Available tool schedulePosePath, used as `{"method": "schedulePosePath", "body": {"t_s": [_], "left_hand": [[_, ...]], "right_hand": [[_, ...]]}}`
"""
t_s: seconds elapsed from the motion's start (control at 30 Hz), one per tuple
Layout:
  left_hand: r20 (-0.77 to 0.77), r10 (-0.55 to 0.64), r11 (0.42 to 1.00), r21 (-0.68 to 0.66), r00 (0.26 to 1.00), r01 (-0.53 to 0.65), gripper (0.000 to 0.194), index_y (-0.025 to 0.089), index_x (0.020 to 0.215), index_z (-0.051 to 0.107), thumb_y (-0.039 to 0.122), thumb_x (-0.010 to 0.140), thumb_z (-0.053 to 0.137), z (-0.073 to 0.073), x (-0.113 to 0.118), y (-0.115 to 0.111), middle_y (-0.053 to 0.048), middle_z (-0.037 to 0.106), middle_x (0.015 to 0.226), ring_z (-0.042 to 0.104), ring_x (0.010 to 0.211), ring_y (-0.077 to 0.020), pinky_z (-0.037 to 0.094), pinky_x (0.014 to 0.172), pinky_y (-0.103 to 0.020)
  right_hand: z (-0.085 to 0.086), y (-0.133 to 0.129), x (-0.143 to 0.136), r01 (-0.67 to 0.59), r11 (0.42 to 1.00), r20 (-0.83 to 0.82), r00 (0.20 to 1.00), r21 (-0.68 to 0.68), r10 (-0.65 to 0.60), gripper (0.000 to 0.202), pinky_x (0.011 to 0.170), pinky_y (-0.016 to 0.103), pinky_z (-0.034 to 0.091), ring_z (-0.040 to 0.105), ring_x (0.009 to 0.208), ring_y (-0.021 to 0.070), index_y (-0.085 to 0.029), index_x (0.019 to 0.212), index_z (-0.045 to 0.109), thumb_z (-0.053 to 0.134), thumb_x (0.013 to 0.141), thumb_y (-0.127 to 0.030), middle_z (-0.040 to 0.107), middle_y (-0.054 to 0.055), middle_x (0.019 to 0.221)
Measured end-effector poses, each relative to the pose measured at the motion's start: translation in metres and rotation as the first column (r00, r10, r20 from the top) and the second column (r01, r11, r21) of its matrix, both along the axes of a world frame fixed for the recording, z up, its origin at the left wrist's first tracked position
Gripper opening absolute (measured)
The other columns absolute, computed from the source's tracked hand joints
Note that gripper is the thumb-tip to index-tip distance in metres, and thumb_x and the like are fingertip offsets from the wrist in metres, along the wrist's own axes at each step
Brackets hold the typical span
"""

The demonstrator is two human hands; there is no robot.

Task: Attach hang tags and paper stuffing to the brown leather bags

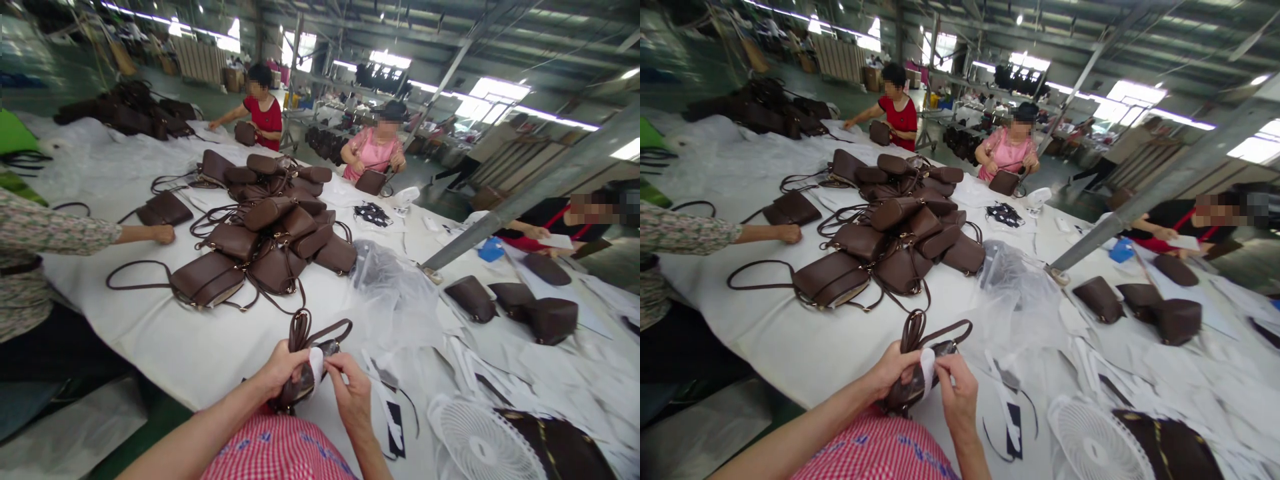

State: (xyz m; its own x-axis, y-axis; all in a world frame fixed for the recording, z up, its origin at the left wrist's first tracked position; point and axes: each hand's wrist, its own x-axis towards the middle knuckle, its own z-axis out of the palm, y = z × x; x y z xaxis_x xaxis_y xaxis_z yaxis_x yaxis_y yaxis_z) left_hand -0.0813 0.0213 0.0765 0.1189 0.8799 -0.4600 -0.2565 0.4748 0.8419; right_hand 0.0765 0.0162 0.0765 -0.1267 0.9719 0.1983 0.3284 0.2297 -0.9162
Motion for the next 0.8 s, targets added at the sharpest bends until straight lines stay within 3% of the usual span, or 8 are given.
{"method": "schedulePosePath", "body": {"t_s": [0.17,0.33,0.43,0.5,0.57,0.67,0.73,0.8], "left_hand": [[0.008,-0.038,0.999,-0.004,0.999,0.038,0.034,0.017,0.051,0.047,0.042,0.067,0.065,0.003,0.003,-0.001,0.009,0.036,0.033,0.03,0.032,-0.005,0.02,0.038,-0.02],[0.042,-0.001,1.0,-0.009,0.999,0.002,0.034,0.018,0.05,0.044,0.04,0.068,0.064,0.004,0.0,0.0,0.009,0.037,0.033,0.031,0.032,-0.0051,0.022,0.038,-0.02],[0.055,0.046,0.999,-0.029,0.997,-0.044,0.033,0.018,0.051,0.046,0.04,0.066,0.065,0.002,-0.005,0.002,0.009,0.036,0.032,0.03,0.031,-0.0048,0.022,0.037,-0.02],[0.073,0.059,0.997,-0.053,0.996,-0.055,0.032,0.018,0.052,0.047,0.04,0.065,0.066,0.002,-0.007,0.002,0.01,0.035,0.032,0.028,0.03,-0.0044,0.022,0.037,-0.02],[0.092,0.061,0.996,-0.066,0.994,-0.055,0.031,0.018,0.053,0.047,0.039,0.064,0.067,0.003,-0.008,0.001,0.01,0.035,0.032,0.026,0.03,-0.0039,0.022,0.037,-0.02],[0.086,0.036,0.998,-0.053,0.996,-0.032,0.03,0.018,0.056,0.047,0.038,0.066,0.067,0.007,-0.008,0.0,0.011,0.035,0.033,0.026,0.03,-0.004,0.021,0.036,-0.019],[0.054,0.008,1.0,-0.03,0.999,-0.006,0.03,0.018,0.056,0.047,0.038,0.067,0.066,0.009,-0.006,-0.002,0.01,0.036,0.034,0.028,0.031,-0.0045,0.02,0.036,-0.019],[0.014,-0.016,1.0,-0.001,1.0,0.016,0.03,0.018,0.057,0.047,0.038,0.068,0.065,0.009,-0.003,-0.002,0.01,0.037,0.035,0.029,0.032,-0.005,0.02,0.036,-0.019]], "right_hand": [[-0.001,-0.002,-0.008,-0.088,0.994,0.073,0.994,0.059,0.084,0.026,0.076,0.029,0.052,0.061,0.094,0.0201,-0.022,0.107,0.063,0.061,0.081,-0.021,0.065,0.007,0.103],[0.0,-0.002,-0.009,-0.084,0.992,0.054,0.995,0.092,0.08,0.009,0.081,0.032,0.051,0.063,0.093,0.021,-0.022,0.081,0.067,0.059,0.083,-0.025,0.068,0.007,0.099],[0.002,0.002,0.027,0.045,0.995,0.041,0.998,-0.085,-0.042,0.018,0.072,0.031,0.053,0.066,0.079,0.021,-0.02,0.081,0.065,0.059,0.083,-0.037,0.07,0.006,0.084],[-0.001,0.009,0.07,0.166,0.973,0.165,0.976,-0.158,-0.139,0.03,0.066,0.031,0.052,0.066,0.07,0.0217,-0.02,0.086,0.064,0.058,0.08,-0.048,0.069,0.006,0.077],[-0.006,0.017,0.115,0.393,0.916,0.394,0.857,-0.082,-0.333,0.045,0.068,0.039,0.051,0.066,0.07,0.0269,-0.02,0.088,0.064,0.053,0.076,-0.062,0.07,0.008,0.077],[-0.008,0.024,0.15,0.453,0.888,0.541,0.729,0.076,-0.418,0.072,0.083,0.053,0.046,0.06,0.096,0.0399,-0.015,0.096,0.064,0.049,0.063,-0.078,0.067,0.021,0.101],[0.0,0.019,0.135,0.408,0.913,0.503,0.784,0.021,-0.362,0.072,0.09,0.053,0.042,0.056,0.105,0.0396,-0.015,0.098,0.064,0.05,0.065,-0.077,0.065,0.022,0.108],[0.011,0.009,0.096,0.282,0.932,0.364,0.912,-0.228,-0.187,0.052,0.088,0.046,0.045,0.061,0.097,0.0319,-0.019,0.096,0.065,0.053,0.074,-0.066,0.068,0.015,0.102]]}}
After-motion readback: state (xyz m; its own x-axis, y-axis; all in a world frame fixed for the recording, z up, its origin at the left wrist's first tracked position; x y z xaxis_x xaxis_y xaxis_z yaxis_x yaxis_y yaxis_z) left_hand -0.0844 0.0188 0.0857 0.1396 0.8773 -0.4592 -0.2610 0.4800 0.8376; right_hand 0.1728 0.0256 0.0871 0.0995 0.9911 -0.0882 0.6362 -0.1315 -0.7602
